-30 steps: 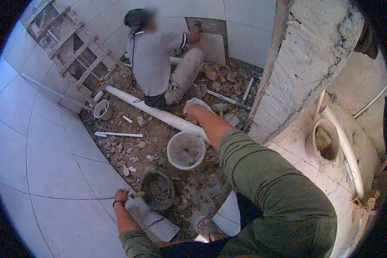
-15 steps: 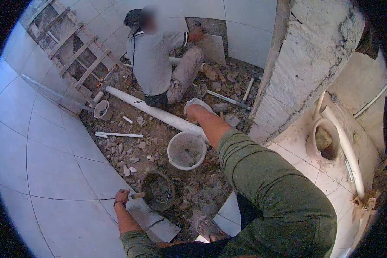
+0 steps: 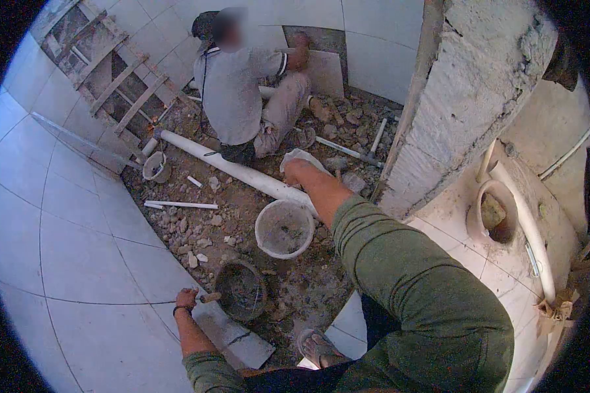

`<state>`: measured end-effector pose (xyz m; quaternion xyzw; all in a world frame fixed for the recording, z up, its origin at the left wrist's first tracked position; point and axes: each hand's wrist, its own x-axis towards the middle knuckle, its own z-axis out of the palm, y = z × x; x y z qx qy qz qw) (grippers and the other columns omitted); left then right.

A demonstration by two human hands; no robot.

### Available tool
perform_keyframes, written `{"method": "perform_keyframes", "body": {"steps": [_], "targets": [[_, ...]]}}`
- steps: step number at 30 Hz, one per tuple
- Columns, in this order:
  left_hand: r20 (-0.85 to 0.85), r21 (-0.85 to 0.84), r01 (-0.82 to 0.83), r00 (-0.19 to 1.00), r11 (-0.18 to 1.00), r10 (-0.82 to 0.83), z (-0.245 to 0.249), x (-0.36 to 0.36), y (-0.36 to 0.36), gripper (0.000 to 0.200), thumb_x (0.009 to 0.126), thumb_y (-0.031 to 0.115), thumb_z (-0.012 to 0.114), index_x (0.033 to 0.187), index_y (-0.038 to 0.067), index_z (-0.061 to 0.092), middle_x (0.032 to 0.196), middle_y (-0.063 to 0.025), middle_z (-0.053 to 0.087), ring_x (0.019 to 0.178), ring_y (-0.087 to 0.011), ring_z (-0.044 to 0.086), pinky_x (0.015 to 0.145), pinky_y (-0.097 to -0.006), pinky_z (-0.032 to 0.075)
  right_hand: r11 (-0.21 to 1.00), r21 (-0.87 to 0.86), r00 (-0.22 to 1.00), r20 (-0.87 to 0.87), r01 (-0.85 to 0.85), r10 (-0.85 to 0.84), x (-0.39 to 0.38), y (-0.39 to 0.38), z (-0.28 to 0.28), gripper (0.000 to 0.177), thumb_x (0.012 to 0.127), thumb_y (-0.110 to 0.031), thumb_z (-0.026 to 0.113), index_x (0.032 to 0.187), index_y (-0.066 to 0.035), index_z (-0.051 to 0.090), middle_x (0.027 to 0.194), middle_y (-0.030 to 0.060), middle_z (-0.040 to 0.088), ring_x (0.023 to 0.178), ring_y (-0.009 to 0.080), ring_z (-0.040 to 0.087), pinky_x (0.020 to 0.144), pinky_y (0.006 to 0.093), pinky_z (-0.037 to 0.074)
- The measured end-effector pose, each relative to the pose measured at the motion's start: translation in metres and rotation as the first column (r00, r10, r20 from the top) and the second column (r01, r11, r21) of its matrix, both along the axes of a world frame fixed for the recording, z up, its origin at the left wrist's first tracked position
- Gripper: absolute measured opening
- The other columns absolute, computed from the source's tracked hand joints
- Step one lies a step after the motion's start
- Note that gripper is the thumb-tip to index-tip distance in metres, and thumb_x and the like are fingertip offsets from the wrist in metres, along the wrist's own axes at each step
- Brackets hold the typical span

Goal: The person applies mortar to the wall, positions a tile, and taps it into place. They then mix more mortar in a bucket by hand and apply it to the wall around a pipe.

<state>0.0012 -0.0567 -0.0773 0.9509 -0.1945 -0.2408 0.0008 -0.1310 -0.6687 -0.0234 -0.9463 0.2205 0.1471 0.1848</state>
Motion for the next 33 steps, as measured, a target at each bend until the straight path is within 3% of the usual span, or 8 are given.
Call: {"method": "perform_keyframes", "body": {"steps": [2,4,5,17,23,25,29,33], "targets": [[0.094,0.194,0.589,0.785,0.784,-0.613,-0.013,0.016,0.023,0.039,0.075,0.038,0.057,0.096,0.005,0.059,0.084,-0.0133,0.062,0.067,-0.0254,0.060,0.065,-0.0362,0.047,1.000,0.007,1.000,-0.024,-0.011,0.011,-0.003,0.000,0.005,0.036,0.063,-0.030,0.070,0.088,-0.004,0.064,0.094,0.0115,0.062,0.087,0.0278,0.059,0.075,0.0395,0.046],[-0.037,-0.022,-0.092,0.995,0.995,0.091,0.035,-0.022,-0.025,0.040,0.075,0.037,0.058,0.096,0.003,0.058,0.083,-0.0140,0.062,0.066,-0.0250,0.060,0.063,-0.0360,0.047,0.999,0.029,0.999,-0.047,-0.014,0.015,-0.001,0.000,0.004,0.035,0.062,-0.026,0.071,0.088,-0.005,0.065,0.095,0.0112,0.062,0.088,0.0274,0.059,0.075,0.0403,0.046],[-0.152,-0.080,-0.452,0.886,0.888,0.438,0.059,-0.040,-0.048,0.041,0.075,0.037,0.058,0.096,0.002,0.057,0.083,-0.0143,0.062,0.065,-0.0248,0.060,0.062,-0.0359,0.047,0.999,0.048,0.998,-0.058,-0.011,0.014,0.002,-0.002,0.000,0.034,0.061,-0.023,0.072,0.090,-0.006,0.065,0.097,0.0109,0.061,0.089,0.0270,0.059,0.075,0.0411,0.047],[-0.180,-0.118,-0.421,0.900,0.899,0.397,0.019,-0.014,-0.017,0.031,0.077,0.038,0.056,0.090,0.010,0.055,0.068,-0.0027,0.055,0.051,-0.0160,0.055,0.039,-0.0301,0.040,1.000,0.028,0.999,-0.051,0.012,-0.011,0.005,-0.004,-0.009,0.034,0.060,-0.024,0.070,0.089,-0.007,0.065,0.098,0.0114,0.061,0.089,0.0282,0.058,0.075,0.0410,0.047],[-0.106,-0.104,-0.402,0.914,0.910,0.392,0.023,-0.017,-0.020,0.041,0.074,0.038,0.060,0.092,0.001,0.058,0.076,-0.0134,0.061,0.060,-0.0236,0.060,0.056,-0.0342,0.047,0.999,0.042,0.999,-0.026,-0.028,0.029,0.004,-0.005,-0.012,0.036,0.061,-0.028,0.070,0.089,-0.006,0.065,0.097,0.0123,0.061,0.090,0.0283,0.058,0.075,0.0409,0.046],[-0.048,-0.200,-0.043,0.998,0.979,0.034,-0.014,0.009,0.018,0.040,0.074,0.036,0.060,0.091,0.001,0.059,0.075,-0.0138,0.061,0.060,-0.0239,0.060,0.057,-0.0342,0.047,0.999,0.033,0.999,-0.024,-0.028,0.029,0.008,-0.007,-0.018,0.037,0.061,-0.028,0.070,0.090,-0.006,0.065,0.097,0.0123,0.061,0.090,0.0283,0.058,0.075,0.0409,0.046],[-0.171,-0.091,-0.419,0.900,0.904,0.400,0.031,-0.019,-0.028,0.037,0.074,0.033,0.062,0.090,-0.001,0.059,0.075,-0.0138,0.061,0.058,-0.0234,0.060,0.057,-0.0334,0.048,0.999,0.047,0.997,0.077,-0.022,0.019,-0.019,0.004,0.018,0.034,0.059,-0.022,0.072,0.088,-0.006,0.065,0.096,0.0120,0.062,0.088,0.0275,0.059,0.072,0.0417,0.048],[-0.085,-0.302,-0.138,0.989,0.943,0.118,0.016,-0.013,-0.006,0.037,0.076,0.033,0.060,0.089,-0.002,0.059,0.074,-0.0133,0.060,0.056,-0.0207,0.059,0.054,-0.0330,0.048,0.998,0.068,0.999,-0.052,-0.006,0.010,0.004,-0.005,-0.003,0.037,0.062,-0.027,0.070,0.092,-0.008,0.064,0.097,0.0111,0.061,0.089,0.0277,0.058,0.076,0.0394,0.046]]}}
